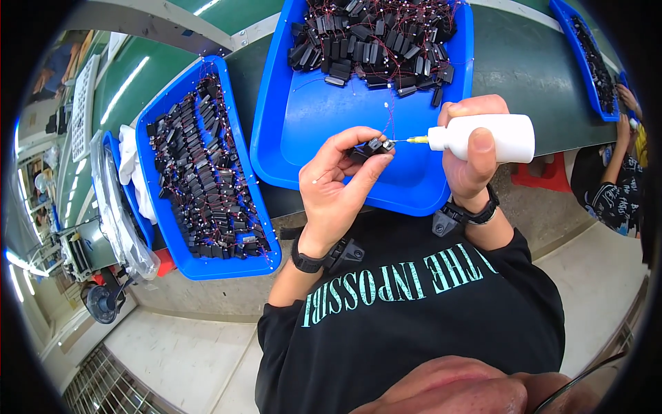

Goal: The person picks up small black components from a blue tray, applies glue to them from a bottle, and presses them together. After joining the parts, the person places the assembled units back into the tray and repeats the process.

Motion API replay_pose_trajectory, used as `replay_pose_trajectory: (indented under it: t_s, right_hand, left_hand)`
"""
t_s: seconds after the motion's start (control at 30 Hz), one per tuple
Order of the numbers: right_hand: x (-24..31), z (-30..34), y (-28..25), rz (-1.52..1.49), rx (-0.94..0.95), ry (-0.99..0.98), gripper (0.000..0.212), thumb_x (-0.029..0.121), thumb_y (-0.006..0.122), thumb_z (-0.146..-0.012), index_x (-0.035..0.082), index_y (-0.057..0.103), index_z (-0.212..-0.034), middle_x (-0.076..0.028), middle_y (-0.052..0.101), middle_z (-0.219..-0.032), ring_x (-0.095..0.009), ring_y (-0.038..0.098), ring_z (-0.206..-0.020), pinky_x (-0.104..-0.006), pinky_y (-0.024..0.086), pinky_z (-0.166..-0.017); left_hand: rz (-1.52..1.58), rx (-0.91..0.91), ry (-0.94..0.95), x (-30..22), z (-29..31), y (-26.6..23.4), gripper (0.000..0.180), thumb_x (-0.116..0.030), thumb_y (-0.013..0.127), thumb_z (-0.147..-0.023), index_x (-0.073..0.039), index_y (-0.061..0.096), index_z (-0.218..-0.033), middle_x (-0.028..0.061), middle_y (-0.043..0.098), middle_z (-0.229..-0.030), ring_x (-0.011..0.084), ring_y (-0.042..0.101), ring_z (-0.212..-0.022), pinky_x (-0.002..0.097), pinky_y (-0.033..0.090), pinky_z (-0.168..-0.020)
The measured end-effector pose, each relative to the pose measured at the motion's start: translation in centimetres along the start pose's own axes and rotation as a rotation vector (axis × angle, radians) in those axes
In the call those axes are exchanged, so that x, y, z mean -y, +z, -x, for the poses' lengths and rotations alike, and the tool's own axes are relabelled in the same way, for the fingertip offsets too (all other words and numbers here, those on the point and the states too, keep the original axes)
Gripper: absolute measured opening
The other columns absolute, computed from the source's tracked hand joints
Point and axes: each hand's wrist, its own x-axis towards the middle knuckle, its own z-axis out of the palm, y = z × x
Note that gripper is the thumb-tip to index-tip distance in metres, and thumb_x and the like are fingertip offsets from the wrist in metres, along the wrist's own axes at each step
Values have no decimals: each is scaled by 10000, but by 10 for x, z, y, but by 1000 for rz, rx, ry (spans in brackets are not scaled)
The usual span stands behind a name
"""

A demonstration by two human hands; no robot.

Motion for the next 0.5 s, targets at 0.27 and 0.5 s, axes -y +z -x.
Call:
replay_pose_trajectory:
  t_s: [0.27,0.5]
  right_hand:
    - [0,0,0,-19,12,19,413,429,560,-872,22,520,-935,-54,494,-736,-115,416,-532,-272,349,-499]
    - [1,0,1,-25,-3,39,420,433,564,-869,22,518,-938,-62,504,-752,-120,426,-540,-273,354,-507]
  left_hand:
    - [19,-5,-5,0,0,0,299,99,655,-828,59,575,-1113,125,654,-993,189,674,-896,267,562,-786]
    - [21,17,-14,0,1,-1,306,113,643,-830,65,562,-1121,149,641,-1021,234,680,-906,297,572,-796]
